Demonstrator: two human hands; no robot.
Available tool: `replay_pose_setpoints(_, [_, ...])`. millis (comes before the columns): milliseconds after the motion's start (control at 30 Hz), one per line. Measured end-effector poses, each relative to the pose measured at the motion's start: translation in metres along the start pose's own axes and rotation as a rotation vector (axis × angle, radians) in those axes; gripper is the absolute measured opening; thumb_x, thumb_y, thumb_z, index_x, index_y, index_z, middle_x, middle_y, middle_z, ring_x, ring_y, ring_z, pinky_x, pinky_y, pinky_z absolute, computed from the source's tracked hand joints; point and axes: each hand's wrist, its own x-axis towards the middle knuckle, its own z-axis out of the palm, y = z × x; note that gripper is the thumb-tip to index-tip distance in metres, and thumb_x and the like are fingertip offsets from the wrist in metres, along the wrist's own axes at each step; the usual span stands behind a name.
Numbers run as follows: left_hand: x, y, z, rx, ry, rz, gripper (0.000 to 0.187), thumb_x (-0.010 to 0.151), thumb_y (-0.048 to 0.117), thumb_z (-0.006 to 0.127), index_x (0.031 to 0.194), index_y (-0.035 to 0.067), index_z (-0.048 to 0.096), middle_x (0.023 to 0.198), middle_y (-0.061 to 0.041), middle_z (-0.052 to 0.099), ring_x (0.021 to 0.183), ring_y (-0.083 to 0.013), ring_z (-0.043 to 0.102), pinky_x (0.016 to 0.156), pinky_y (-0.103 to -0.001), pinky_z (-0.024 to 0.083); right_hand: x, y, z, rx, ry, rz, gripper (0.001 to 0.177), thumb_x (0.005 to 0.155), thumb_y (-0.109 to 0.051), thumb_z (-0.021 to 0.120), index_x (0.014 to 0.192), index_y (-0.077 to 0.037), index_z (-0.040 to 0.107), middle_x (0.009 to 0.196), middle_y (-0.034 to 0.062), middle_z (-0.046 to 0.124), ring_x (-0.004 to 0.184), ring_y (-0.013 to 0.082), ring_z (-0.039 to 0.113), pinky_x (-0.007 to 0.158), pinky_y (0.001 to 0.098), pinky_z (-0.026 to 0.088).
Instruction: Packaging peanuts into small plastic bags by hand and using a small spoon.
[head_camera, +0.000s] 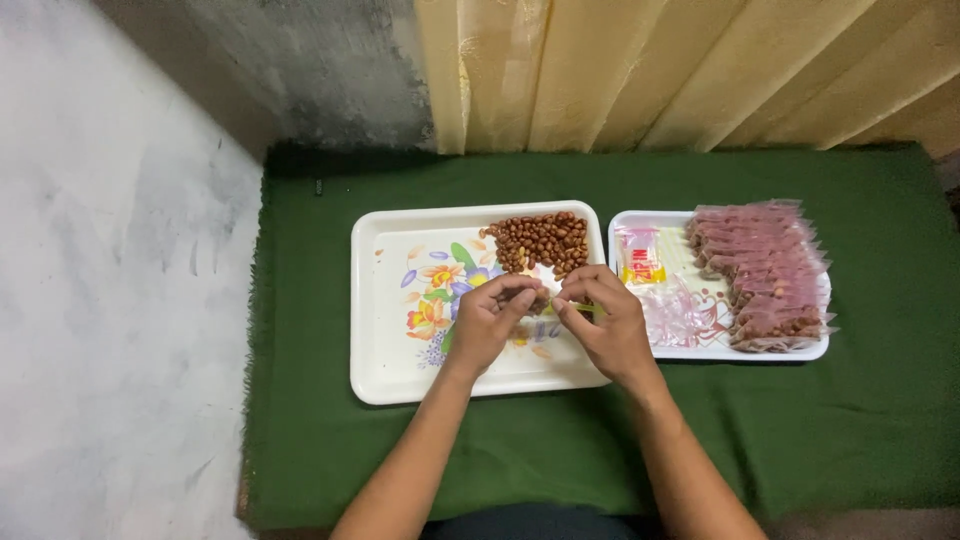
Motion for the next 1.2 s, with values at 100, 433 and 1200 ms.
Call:
replay_pose_setpoints(100, [0.001,0.007,0.002,0.026,0.026,0.037,0.02,0.095,0.017,0.073,0.106,0.001,0.078,0.09,-0.014,0.079,0.086,-0.0146,0.073,0.08,-0.031,0.061,0.001,0.001,-0.001,0.026,-0.009,0.022,0.004,0.087,-0.011,0.081,0.087,-0.009,0.078,0.101,0.0142,0.073,0.087,0.0319,0.071,0.085,0.0463,0.056])
replay_pose_setpoints(433, [0.002,0.009,0.003,-0.032,0.105,0.036,0.02,0.097,0.016,0.07,0.106,-0.001,0.078,0.09,-0.013,0.079,0.085,-0.0113,0.071,0.079,-0.031,0.061,0.0,-0.009,-0.002,0.098,-0.022,-0.115,0.026,0.08,-0.006,0.083,0.105,-0.008,0.078,0.118,0.0158,0.07,0.1,0.032,0.07,0.092,0.0442,0.056])
replay_pose_setpoints(1200, [-0.012,0.034,0.027,0.17,0.065,0.108,0.012,0.094,0.011,0.073,0.1,0.004,0.08,0.093,-0.012,0.079,0.091,-0.0162,0.072,0.08,-0.032,0.06,-0.004,-0.001,-0.013,0.198,-0.016,-0.061,0.01,0.085,-0.008,0.082,0.095,-0.009,0.081,0.076,0.0086,0.074,0.067,0.0184,0.062,0.068,0.035,0.055])
